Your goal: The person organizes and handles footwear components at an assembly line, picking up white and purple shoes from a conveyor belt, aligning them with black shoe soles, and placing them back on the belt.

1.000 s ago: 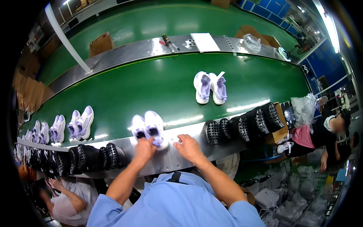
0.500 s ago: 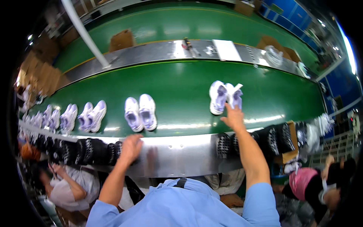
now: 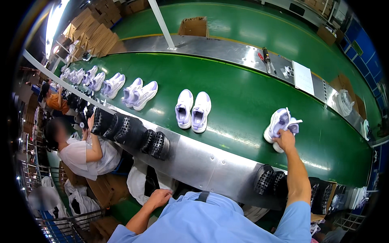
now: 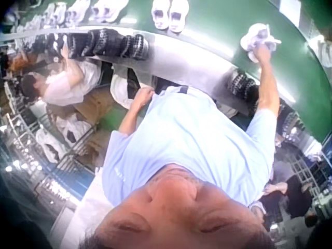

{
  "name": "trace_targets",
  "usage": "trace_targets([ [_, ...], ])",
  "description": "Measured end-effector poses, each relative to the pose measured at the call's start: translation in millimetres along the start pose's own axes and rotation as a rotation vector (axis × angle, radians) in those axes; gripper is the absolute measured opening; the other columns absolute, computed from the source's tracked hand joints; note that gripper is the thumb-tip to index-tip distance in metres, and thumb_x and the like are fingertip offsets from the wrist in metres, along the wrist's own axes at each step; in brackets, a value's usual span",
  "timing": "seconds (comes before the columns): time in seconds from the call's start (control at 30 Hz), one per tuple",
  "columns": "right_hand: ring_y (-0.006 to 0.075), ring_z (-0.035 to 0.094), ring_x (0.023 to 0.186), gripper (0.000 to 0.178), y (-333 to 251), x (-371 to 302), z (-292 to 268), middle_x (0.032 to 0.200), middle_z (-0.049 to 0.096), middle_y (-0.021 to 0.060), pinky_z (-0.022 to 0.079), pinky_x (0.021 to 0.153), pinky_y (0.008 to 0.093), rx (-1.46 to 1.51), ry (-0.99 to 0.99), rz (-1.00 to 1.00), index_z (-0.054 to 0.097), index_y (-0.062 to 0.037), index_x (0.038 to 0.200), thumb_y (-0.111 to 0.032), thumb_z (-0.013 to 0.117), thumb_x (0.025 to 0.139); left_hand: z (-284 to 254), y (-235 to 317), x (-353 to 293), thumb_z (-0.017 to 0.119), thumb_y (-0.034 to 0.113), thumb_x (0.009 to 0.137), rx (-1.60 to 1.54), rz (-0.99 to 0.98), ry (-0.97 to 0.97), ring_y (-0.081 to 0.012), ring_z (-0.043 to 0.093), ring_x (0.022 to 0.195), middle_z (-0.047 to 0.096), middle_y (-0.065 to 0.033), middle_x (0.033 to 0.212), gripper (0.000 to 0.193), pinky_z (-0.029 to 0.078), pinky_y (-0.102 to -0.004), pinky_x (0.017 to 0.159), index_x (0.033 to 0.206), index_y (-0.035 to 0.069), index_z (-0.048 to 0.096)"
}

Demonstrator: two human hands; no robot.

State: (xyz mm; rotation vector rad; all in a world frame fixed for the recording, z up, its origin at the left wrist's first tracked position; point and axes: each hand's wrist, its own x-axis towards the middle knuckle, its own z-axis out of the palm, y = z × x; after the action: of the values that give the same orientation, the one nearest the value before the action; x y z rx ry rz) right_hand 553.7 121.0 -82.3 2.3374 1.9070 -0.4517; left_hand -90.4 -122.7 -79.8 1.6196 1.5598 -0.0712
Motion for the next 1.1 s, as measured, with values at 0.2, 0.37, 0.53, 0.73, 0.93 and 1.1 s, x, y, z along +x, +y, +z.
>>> trace_targets([
  [0.2,0.0339,0.071,0.104,0.045,-117.0,-23.3,-13.4,0.108,0.073,0.0157,0.058,0.082,0.0476,0.106,0.106,-0.137,0.074,-0.0156,0.110,-0.049,0.083,0.081,-29.4,86.2,53.2,0.070,0.021,0.093,0.035,0.333,0.187,-0.0410,0.065,0.105,0.070,-0.0188,0.108,0.026,0.053,-0.0488,0.092,0.114,0.006,0.073],
  [0.37,0.0343,0.068,0.094,0.043,-221.5,-129.1,18.1,0.100,0.065,0.0156,0.058,0.077,0.0474,0.188,0.142,-0.375,0.074,-0.0143,0.104,-0.045,0.085,0.076,-66.2,151.9,100.2,0.075,0.012,0.089,0.007,0.503,0.466,-0.0396,0.066,0.105,0.071,-0.0192,0.106,0.026,0.054,-0.0464,0.090,0.113,0.002,0.071],
  [0.53,0.0336,0.064,0.102,0.036,-274.3,-206.6,59.8,0.102,0.064,0.0139,0.054,0.084,0.0442,0.211,0.165,-0.425,0.075,-0.0154,0.108,-0.030,0.084,0.076,-79.7,181.5,119.6,0.077,0.005,0.085,-0.015,0.733,0.539,-0.0367,0.066,0.096,0.069,-0.0172,0.101,0.020,0.054,-0.0438,0.082,0.103,0.002,0.069],
  [0.73,0.0360,0.062,0.112,0.053,-269.2,-251.0,47.9,0.118,0.066,0.0173,0.049,0.094,0.0456,0.317,0.370,-0.294,0.065,-0.0103,0.130,-0.022,0.081,0.081,-88.0,248.7,136.7,0.086,0.017,0.075,0.253,1.054,0.522,-0.0358,0.061,0.102,0.067,-0.0108,0.098,0.048,0.046,-0.0481,0.093,0.117,0.003,0.067],
  [0.93,0.0324,0.063,0.081,0.035,-188.9,-314.6,-2.2,0.090,0.064,0.0133,0.052,0.075,0.0446,0.555,0.703,0.497,0.064,0.0016,0.122,-0.018,0.073,0.094,-52.5,264.7,177.6,0.085,0.024,0.078,0.572,0.839,0.196,-0.0362,0.065,0.101,0.072,-0.0189,0.094,0.058,0.047,-0.0479,0.088,0.125,0.001,0.061],
  [1.1,0.0411,0.068,0.099,0.057,-120.4,-328.6,39.6,0.110,0.067,0.0196,0.054,0.085,0.0511,0.374,0.524,0.754,0.056,0.0036,0.138,-0.037,0.066,0.099,-33.6,260.0,198.6,0.076,0.012,0.085,0.409,0.908,0.139,-0.0379,0.066,0.092,0.072,-0.0203,0.090,0.044,0.050,-0.0505,0.081,0.125,0.003,0.060],
])
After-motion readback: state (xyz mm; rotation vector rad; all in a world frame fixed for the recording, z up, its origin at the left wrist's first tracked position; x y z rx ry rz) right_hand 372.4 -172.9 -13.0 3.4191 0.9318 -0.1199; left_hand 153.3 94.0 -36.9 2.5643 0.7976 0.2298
